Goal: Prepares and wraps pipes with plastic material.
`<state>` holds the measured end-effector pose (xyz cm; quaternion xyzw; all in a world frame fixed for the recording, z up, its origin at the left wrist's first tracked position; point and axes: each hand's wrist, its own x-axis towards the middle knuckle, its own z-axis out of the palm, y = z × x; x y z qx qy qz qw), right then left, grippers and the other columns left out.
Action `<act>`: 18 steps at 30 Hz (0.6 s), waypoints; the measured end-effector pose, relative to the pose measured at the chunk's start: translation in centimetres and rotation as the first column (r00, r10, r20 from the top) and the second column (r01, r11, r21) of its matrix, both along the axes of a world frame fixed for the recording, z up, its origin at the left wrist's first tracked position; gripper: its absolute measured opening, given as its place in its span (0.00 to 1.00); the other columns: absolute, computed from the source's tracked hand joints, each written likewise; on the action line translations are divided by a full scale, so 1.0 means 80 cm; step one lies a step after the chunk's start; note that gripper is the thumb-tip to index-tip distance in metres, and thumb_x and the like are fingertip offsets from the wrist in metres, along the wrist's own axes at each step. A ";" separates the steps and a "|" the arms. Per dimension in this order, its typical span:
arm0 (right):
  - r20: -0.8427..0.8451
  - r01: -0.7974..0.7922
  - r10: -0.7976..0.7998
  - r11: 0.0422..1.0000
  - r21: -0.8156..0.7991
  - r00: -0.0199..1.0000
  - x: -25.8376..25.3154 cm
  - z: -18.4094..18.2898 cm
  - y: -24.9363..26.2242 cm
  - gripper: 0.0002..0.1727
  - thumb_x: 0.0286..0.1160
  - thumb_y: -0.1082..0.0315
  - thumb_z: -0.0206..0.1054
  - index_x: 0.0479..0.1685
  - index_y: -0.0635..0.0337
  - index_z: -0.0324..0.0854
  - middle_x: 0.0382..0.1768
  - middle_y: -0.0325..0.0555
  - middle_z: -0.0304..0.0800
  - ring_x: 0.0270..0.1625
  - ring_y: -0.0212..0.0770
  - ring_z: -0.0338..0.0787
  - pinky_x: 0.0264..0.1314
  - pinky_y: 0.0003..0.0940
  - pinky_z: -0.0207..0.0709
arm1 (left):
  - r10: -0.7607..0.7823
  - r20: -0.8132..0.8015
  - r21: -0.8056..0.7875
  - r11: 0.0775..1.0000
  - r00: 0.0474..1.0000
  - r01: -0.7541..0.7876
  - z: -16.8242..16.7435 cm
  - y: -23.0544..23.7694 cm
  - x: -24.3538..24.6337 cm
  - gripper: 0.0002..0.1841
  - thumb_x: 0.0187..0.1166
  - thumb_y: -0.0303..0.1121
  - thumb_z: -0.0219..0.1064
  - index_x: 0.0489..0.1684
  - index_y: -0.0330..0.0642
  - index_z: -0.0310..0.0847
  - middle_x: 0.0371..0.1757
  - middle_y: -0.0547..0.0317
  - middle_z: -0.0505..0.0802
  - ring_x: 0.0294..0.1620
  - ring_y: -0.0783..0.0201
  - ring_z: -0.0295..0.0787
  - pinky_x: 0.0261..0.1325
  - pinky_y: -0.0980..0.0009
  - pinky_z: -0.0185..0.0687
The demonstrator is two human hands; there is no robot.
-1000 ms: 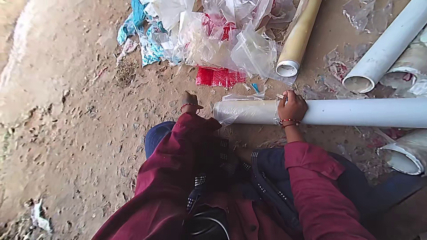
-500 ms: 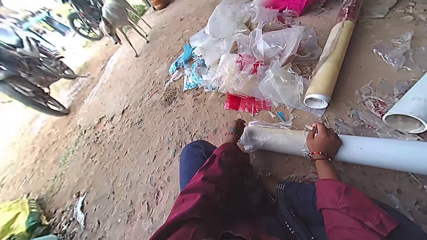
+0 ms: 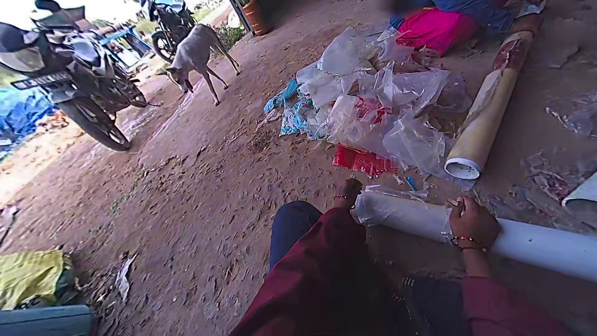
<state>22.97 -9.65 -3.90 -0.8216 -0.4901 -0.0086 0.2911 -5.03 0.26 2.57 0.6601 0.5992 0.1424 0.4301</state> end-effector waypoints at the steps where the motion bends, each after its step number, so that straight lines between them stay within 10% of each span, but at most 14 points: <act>1: -0.002 0.005 -0.005 1.000 -0.015 1.000 -0.001 0.003 -0.001 0.17 0.86 0.70 0.55 0.56 0.75 0.85 0.50 0.77 0.91 0.57 0.77 0.90 0.61 0.70 0.74 | 0.027 0.037 0.010 1.000 0.999 -0.027 0.002 -0.002 0.001 0.17 0.91 0.23 0.52 0.67 0.22 0.80 0.63 0.33 0.91 0.64 0.50 0.90 0.76 0.59 0.77; 7: -0.006 0.007 -0.007 0.999 -0.051 1.000 -0.004 0.012 -0.001 0.18 0.87 0.70 0.54 0.57 0.74 0.86 0.51 0.74 0.92 0.58 0.74 0.91 0.63 0.67 0.75 | -0.006 0.035 0.092 0.996 0.999 0.003 -0.009 0.002 -0.006 0.20 0.87 0.17 0.53 0.74 0.27 0.78 0.74 0.33 0.85 0.78 0.44 0.81 0.84 0.54 0.69; 10: -0.008 0.015 -0.016 0.998 -0.064 1.000 -0.004 0.013 -0.001 0.18 0.86 0.70 0.55 0.57 0.75 0.86 0.51 0.74 0.92 0.58 0.74 0.91 0.63 0.67 0.75 | -0.068 -0.044 0.143 0.987 0.997 0.073 -0.021 0.006 -0.010 0.25 0.82 0.15 0.56 0.80 0.33 0.74 0.90 0.33 0.66 0.91 0.39 0.62 0.89 0.45 0.58; 14: -0.007 0.022 -0.022 0.998 -0.058 1.000 -0.003 0.009 0.001 0.17 0.86 0.70 0.55 0.55 0.74 0.87 0.50 0.73 0.93 0.57 0.72 0.91 0.63 0.67 0.75 | -0.132 -0.424 0.016 0.988 0.896 0.153 -0.006 0.001 0.003 0.26 0.88 0.48 0.65 0.62 0.27 0.83 0.74 0.29 0.81 0.78 0.33 0.76 0.79 0.39 0.71; 18: -0.001 0.039 -0.039 0.998 -0.050 0.999 -0.004 0.008 0.002 0.17 0.86 0.69 0.56 0.54 0.72 0.87 0.47 0.71 0.93 0.55 0.72 0.92 0.60 0.67 0.76 | -0.337 -0.517 -0.192 0.941 0.787 0.277 -0.008 0.002 0.022 0.21 0.95 0.38 0.53 0.72 0.29 0.78 0.84 0.27 0.72 0.78 0.33 0.78 0.79 0.41 0.72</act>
